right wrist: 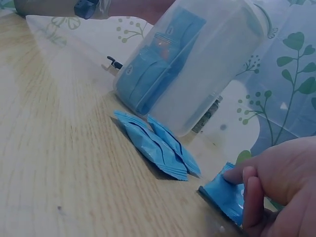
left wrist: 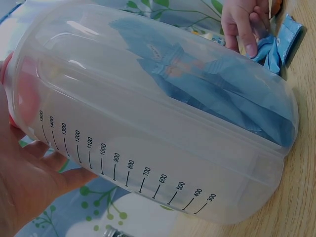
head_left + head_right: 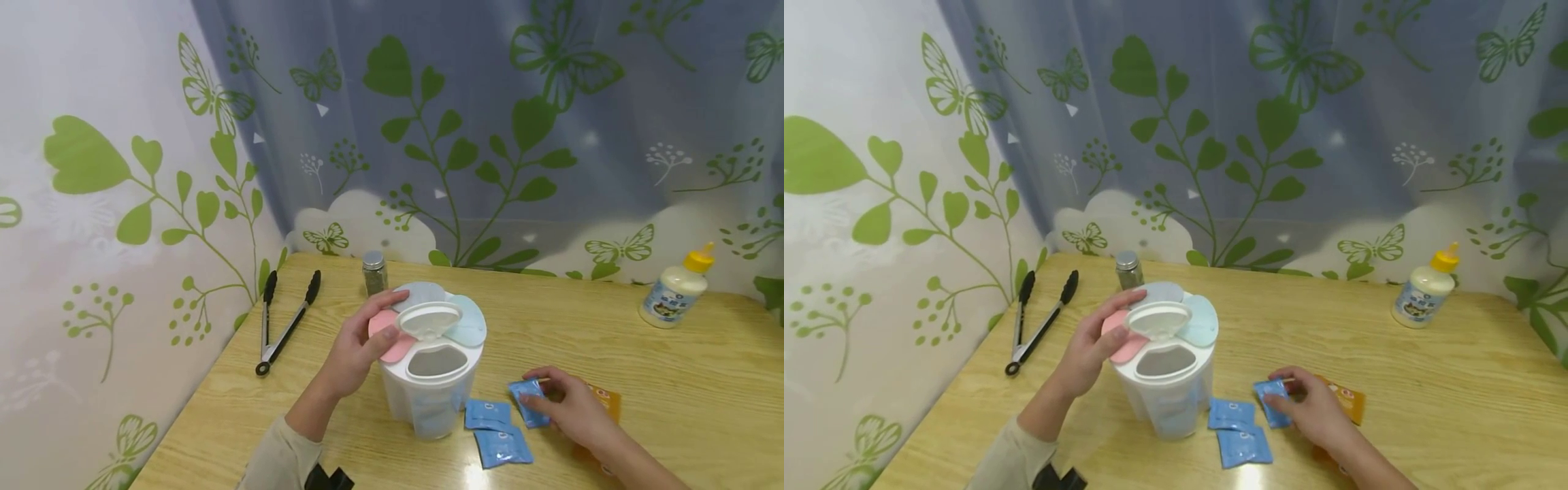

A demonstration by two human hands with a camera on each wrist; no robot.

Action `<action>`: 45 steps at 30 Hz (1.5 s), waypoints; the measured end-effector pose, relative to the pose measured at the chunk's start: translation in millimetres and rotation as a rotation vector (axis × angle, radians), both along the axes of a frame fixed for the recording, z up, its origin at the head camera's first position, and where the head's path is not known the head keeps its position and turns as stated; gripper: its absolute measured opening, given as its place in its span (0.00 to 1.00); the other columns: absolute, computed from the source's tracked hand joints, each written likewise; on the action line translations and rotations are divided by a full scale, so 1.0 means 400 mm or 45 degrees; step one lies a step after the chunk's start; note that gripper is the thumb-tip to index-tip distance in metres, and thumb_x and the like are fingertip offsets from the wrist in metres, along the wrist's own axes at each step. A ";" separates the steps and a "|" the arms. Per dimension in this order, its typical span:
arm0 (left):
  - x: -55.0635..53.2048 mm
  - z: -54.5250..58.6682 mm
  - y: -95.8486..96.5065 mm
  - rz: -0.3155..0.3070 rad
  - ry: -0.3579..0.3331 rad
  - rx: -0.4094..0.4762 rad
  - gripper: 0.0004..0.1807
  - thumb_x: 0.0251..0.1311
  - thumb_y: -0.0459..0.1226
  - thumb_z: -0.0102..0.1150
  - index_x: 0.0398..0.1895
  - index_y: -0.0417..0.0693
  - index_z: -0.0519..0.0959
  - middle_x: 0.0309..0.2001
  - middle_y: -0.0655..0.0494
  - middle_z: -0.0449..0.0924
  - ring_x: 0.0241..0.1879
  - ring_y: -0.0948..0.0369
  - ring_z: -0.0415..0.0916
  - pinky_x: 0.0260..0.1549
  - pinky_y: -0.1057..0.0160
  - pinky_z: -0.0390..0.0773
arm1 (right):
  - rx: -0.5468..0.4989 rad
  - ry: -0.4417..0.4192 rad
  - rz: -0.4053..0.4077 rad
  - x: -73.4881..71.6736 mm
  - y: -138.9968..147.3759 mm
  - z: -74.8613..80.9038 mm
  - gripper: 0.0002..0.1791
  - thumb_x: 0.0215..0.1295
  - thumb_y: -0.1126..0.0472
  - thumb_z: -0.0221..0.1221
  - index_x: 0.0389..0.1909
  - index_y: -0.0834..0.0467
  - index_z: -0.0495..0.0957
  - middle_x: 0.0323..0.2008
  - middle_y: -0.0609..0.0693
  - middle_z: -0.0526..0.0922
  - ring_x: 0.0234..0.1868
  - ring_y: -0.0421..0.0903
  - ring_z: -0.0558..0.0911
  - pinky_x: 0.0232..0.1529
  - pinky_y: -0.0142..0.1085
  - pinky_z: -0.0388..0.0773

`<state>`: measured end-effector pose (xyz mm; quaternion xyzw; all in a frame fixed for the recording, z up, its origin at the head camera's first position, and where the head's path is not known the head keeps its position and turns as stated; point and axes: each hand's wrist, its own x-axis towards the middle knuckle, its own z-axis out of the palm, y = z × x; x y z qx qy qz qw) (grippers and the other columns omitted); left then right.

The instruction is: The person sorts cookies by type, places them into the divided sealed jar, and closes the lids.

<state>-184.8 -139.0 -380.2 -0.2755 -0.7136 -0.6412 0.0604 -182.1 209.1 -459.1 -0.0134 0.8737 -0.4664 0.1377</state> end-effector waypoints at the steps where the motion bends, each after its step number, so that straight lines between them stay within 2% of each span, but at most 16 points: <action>1: 0.000 0.000 0.000 0.000 0.000 -0.002 0.27 0.70 0.43 0.51 0.69 0.43 0.69 0.73 0.48 0.65 0.76 0.50 0.54 0.66 0.68 0.68 | -0.011 -0.013 -0.002 -0.001 0.001 0.002 0.25 0.64 0.52 0.66 0.59 0.57 0.76 0.38 0.55 0.80 0.19 0.43 0.72 0.18 0.33 0.72; 5: 0.001 0.001 -0.002 0.005 0.000 -0.013 0.26 0.70 0.41 0.51 0.69 0.44 0.69 0.73 0.49 0.65 0.76 0.50 0.54 0.66 0.68 0.68 | -0.066 -0.047 0.013 -0.006 0.004 0.007 0.23 0.67 0.54 0.64 0.61 0.56 0.74 0.30 0.51 0.78 0.15 0.41 0.70 0.14 0.32 0.69; 11: 0.003 0.003 -0.004 0.011 0.005 -0.012 0.26 0.70 0.41 0.51 0.69 0.43 0.69 0.73 0.48 0.65 0.76 0.50 0.54 0.66 0.69 0.68 | -0.167 -0.072 0.046 -0.008 0.008 0.017 0.21 0.69 0.58 0.61 0.60 0.57 0.71 0.35 0.54 0.81 0.13 0.41 0.69 0.13 0.31 0.67; 21: 0.003 0.002 -0.004 0.006 0.031 -0.006 0.26 0.70 0.41 0.51 0.69 0.40 0.69 0.72 0.45 0.65 0.75 0.49 0.56 0.65 0.68 0.69 | -0.308 -0.114 0.052 -0.006 0.015 0.040 0.24 0.71 0.55 0.59 0.63 0.59 0.68 0.36 0.51 0.82 0.15 0.39 0.68 0.13 0.30 0.67; 28: 0.000 0.003 -0.002 0.001 0.030 -0.005 0.27 0.70 0.42 0.51 0.69 0.41 0.69 0.72 0.46 0.65 0.76 0.49 0.54 0.66 0.68 0.68 | -0.323 -0.062 0.066 -0.001 0.016 0.065 0.24 0.72 0.55 0.58 0.64 0.61 0.68 0.40 0.49 0.85 0.15 0.39 0.67 0.13 0.33 0.66; 31: 0.000 0.002 -0.001 0.003 0.031 -0.003 0.26 0.70 0.41 0.51 0.69 0.40 0.69 0.72 0.45 0.65 0.76 0.49 0.54 0.67 0.68 0.67 | -0.339 -0.078 0.044 0.004 0.014 0.075 0.25 0.71 0.55 0.59 0.64 0.61 0.68 0.39 0.47 0.85 0.15 0.39 0.67 0.13 0.32 0.65; 37: 0.002 0.002 0.001 0.006 0.027 0.001 0.27 0.70 0.42 0.52 0.69 0.40 0.69 0.72 0.45 0.65 0.77 0.49 0.52 0.68 0.69 0.65 | -0.376 -0.068 0.071 0.013 0.016 0.098 0.25 0.71 0.55 0.59 0.63 0.62 0.68 0.36 0.45 0.85 0.15 0.38 0.67 0.14 0.31 0.65; 45: 0.002 0.003 0.002 0.004 0.022 0.002 0.27 0.70 0.43 0.52 0.69 0.40 0.69 0.72 0.45 0.65 0.77 0.49 0.52 0.67 0.69 0.65 | -0.421 -0.031 0.080 0.026 0.007 0.131 0.24 0.71 0.54 0.60 0.61 0.63 0.70 0.38 0.44 0.86 0.15 0.37 0.66 0.15 0.33 0.67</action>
